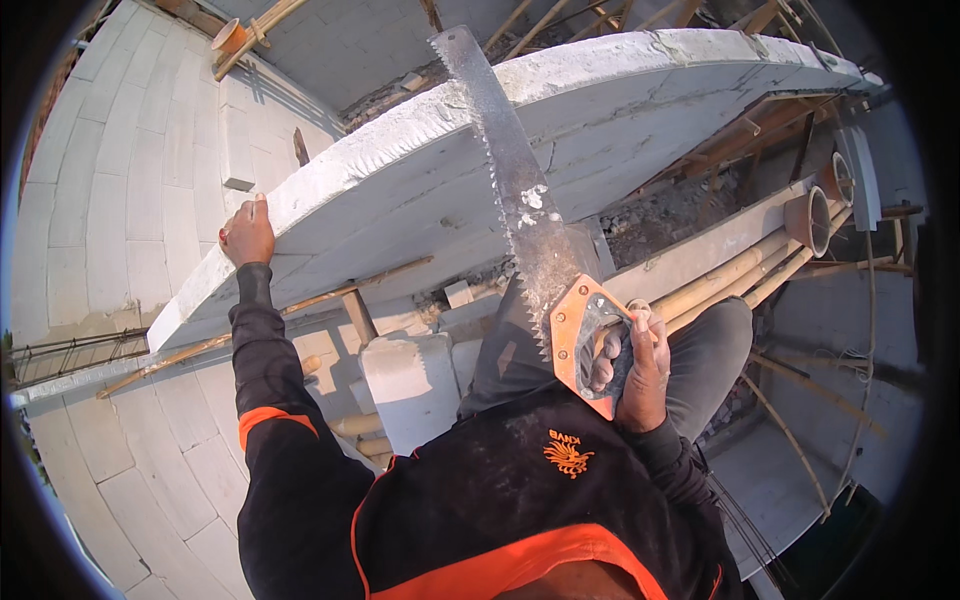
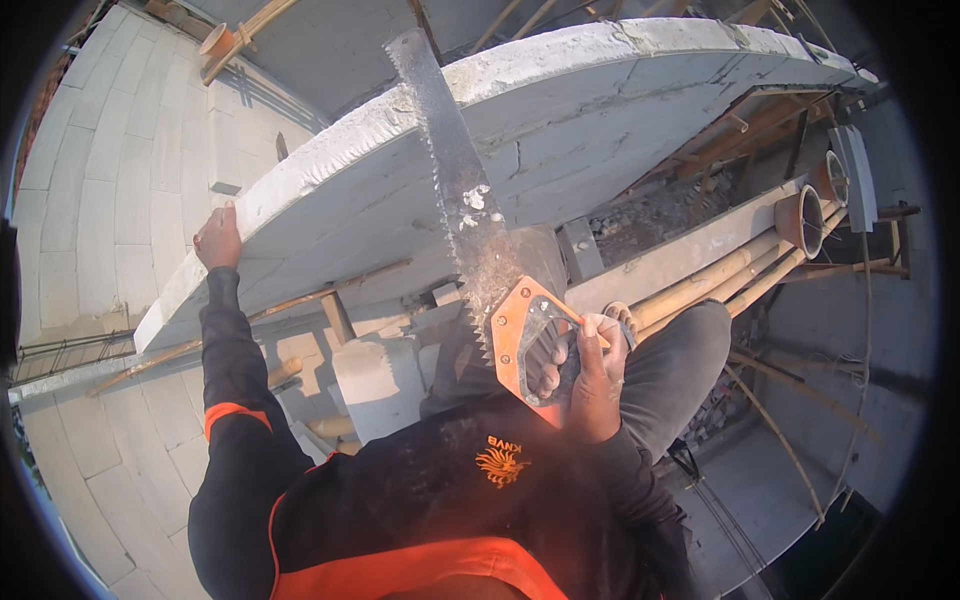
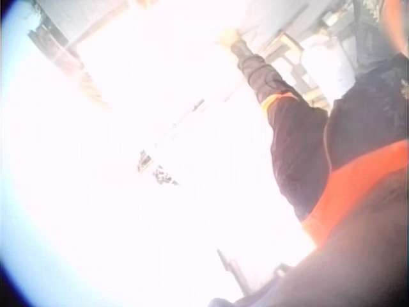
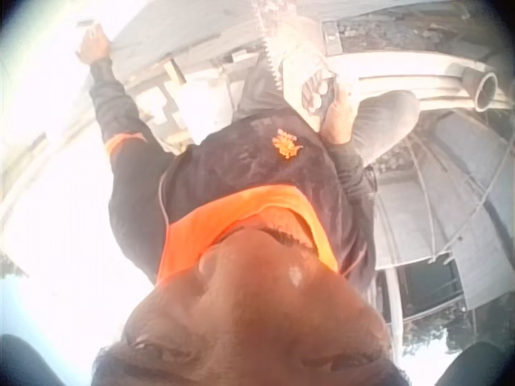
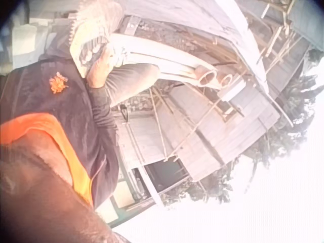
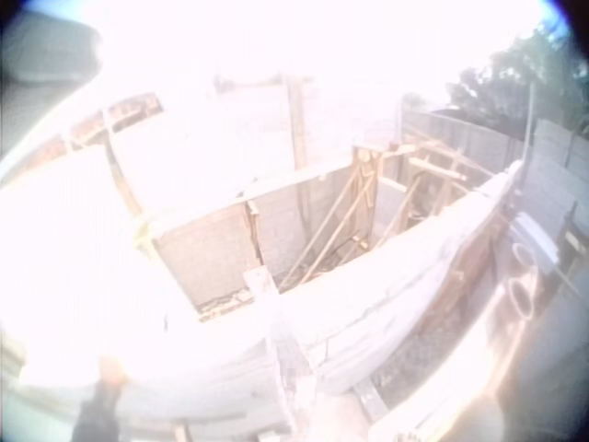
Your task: The person cuts a curved section of aerated concrete using a hand saw while standing on a construction site.
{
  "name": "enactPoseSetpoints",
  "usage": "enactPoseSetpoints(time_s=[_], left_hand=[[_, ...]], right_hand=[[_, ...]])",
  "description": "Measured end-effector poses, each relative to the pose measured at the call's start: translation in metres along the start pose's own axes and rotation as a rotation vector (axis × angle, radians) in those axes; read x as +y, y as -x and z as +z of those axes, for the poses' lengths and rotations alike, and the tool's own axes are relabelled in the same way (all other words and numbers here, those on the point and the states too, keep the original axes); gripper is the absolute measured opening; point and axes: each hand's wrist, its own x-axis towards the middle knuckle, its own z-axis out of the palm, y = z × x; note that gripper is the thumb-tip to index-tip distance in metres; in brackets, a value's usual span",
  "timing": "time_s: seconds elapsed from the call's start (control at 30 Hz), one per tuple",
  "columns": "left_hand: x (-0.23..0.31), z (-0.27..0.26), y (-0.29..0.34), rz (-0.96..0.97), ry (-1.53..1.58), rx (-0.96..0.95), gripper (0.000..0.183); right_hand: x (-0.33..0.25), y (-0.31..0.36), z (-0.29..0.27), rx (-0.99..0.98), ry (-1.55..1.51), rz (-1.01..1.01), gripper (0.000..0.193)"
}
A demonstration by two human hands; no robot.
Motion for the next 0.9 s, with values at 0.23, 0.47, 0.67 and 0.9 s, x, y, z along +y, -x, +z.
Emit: enactPoseSetpoints(time_s=[0.23,0.47,0.67,0.9], left_hand=[[0.013,-0.002,-0.008,-0.065,0.152,0.004,0.043],[0.003,-0.001,-0.004,-0.127,0.044,-0.046,0.044],[0.0,0.013,-0.01,-0.116,0.127,-0.05,0.045],[0.021,-0.004,-0.015,-0.299,0.097,-0.102,0.046]], right_hand=[[0.009,0.018,-0.014,0.029,-0.052,-0.013,0.03],[0.013,-0.015,0.009,0.006,-0.054,0.004,0.028],[0.016,0.029,-0.03,0.043,-0.055,-0.01,0.028],[0.015,-0.031,0.033,-0.054,-0.151,-0.047,0.026]])
